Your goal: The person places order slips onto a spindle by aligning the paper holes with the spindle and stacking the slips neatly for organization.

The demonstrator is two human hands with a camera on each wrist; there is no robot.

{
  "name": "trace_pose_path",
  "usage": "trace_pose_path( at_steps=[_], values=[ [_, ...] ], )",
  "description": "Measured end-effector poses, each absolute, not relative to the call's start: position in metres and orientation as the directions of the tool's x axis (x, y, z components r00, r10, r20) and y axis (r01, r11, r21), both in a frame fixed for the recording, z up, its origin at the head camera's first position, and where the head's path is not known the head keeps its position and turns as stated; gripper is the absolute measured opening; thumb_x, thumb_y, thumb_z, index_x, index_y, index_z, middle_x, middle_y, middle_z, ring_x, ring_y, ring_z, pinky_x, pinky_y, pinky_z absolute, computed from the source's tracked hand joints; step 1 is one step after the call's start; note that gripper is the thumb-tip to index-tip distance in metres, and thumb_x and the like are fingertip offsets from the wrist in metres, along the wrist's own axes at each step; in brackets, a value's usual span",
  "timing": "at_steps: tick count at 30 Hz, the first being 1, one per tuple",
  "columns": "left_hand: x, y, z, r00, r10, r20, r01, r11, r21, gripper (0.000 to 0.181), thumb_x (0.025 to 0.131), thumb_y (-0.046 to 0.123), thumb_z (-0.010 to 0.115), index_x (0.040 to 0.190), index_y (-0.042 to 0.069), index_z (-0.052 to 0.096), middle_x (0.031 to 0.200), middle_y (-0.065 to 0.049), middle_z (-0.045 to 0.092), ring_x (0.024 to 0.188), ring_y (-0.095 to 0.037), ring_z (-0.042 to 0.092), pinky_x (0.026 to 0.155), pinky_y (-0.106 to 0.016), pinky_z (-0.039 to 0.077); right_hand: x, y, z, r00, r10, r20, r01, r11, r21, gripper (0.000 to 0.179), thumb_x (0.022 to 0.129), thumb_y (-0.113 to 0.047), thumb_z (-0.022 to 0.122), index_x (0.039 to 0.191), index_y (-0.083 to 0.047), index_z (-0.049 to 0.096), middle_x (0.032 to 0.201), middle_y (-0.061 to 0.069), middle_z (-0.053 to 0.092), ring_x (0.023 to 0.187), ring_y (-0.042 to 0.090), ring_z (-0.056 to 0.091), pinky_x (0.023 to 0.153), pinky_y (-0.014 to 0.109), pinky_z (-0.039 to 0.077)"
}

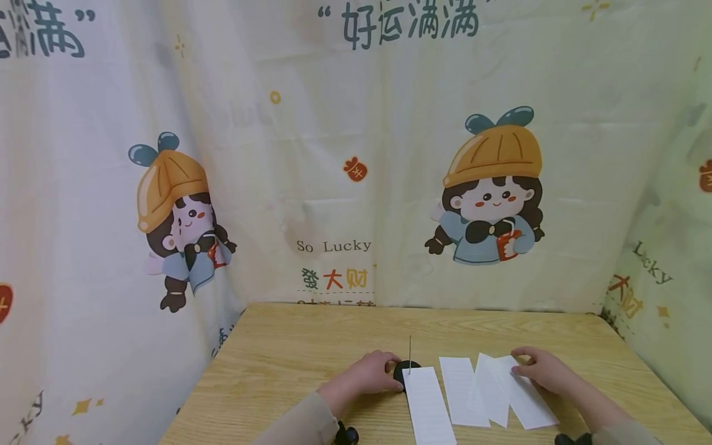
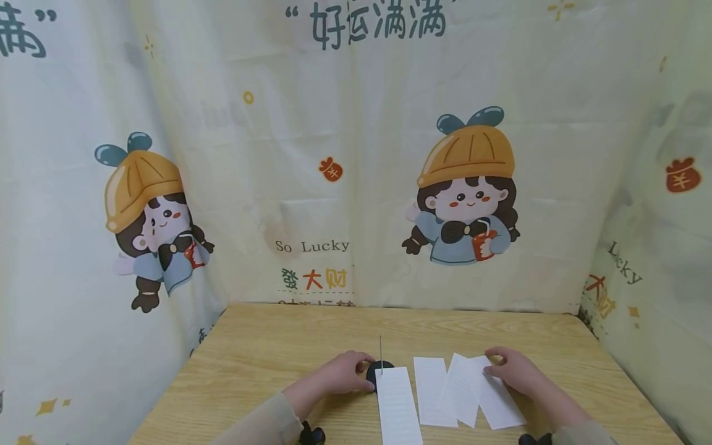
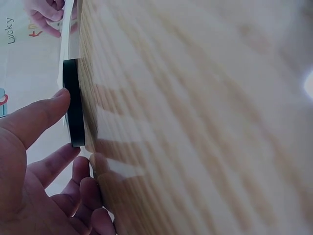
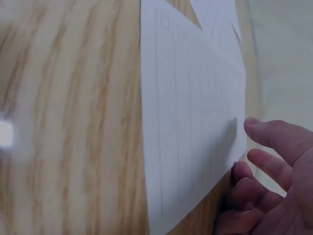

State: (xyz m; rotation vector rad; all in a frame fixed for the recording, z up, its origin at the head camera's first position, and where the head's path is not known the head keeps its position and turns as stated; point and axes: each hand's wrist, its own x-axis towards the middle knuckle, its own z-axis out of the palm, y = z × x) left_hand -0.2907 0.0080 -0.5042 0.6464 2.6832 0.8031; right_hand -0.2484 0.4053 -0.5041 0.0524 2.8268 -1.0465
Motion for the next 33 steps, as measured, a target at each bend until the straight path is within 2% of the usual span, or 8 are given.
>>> trace_pose_path(
  at_steps=[7,19,23,28,33],
  values=[
    [-0.289,0.008,-0.503,-0.869,0.478,-0.125,0.329,0.748,0.576,0.049,0.078,0.032,0.085,0.121,0.018,0.066,0.097,0.001,0.060,0.090,-0.017,0.054,0.087,-0.041,0.047,-0.252,0.405,-0.507,-0.994,-0.029,-0.105,0.043,0.780,-0.624,0.054,0.087,-0.024,0.075,0.129,0.004,0.057,0.084,0.007,0.052,0.072,0.021,0.047,0.062,0.034,0.038],
    [-0.288,0.006,-0.505,-0.867,0.487,-0.102,0.352,0.746,0.565,0.049,0.078,0.033,0.084,0.121,0.017,0.066,0.097,0.000,0.060,0.091,-0.018,0.054,0.087,-0.040,0.046,-0.252,0.402,-0.511,-0.995,-0.036,-0.089,0.026,0.790,-0.613,0.051,0.086,-0.026,0.077,0.125,0.001,0.058,0.082,0.007,0.051,0.071,0.021,0.047,0.063,0.034,0.038],
    [-0.288,0.007,-0.505,-0.867,0.487,-0.108,0.349,0.748,0.565,0.050,0.078,0.034,0.084,0.122,0.018,0.066,0.097,0.000,0.060,0.092,-0.018,0.055,0.087,-0.041,0.046,-0.252,0.404,-0.515,-0.996,-0.037,-0.087,0.025,0.789,-0.614,0.048,0.084,-0.025,0.079,0.119,0.001,0.058,0.085,0.007,0.052,0.074,0.022,0.049,0.065,0.035,0.040],
    [-0.290,0.007,-0.509,-0.867,0.486,-0.111,0.353,0.756,0.550,0.050,0.079,0.035,0.083,0.123,0.019,0.066,0.100,0.000,0.061,0.094,-0.018,0.055,0.089,-0.041,0.046,-0.252,0.407,-0.516,-0.997,-0.035,-0.065,0.012,0.800,-0.600,0.048,0.081,-0.025,0.081,0.111,0.003,0.057,0.094,0.008,0.056,0.086,0.025,0.052,0.074,0.040,0.044],
    [-0.291,0.007,-0.511,-0.871,0.478,-0.117,0.342,0.758,0.556,0.050,0.079,0.035,0.083,0.123,0.020,0.065,0.101,0.000,0.061,0.094,-0.018,0.055,0.088,-0.041,0.047,-0.251,0.407,-0.516,-0.997,-0.021,-0.068,0.026,0.781,-0.624,0.049,0.080,-0.022,0.083,0.108,0.004,0.053,0.095,0.008,0.054,0.087,0.024,0.050,0.075,0.039,0.044]
  ],
)
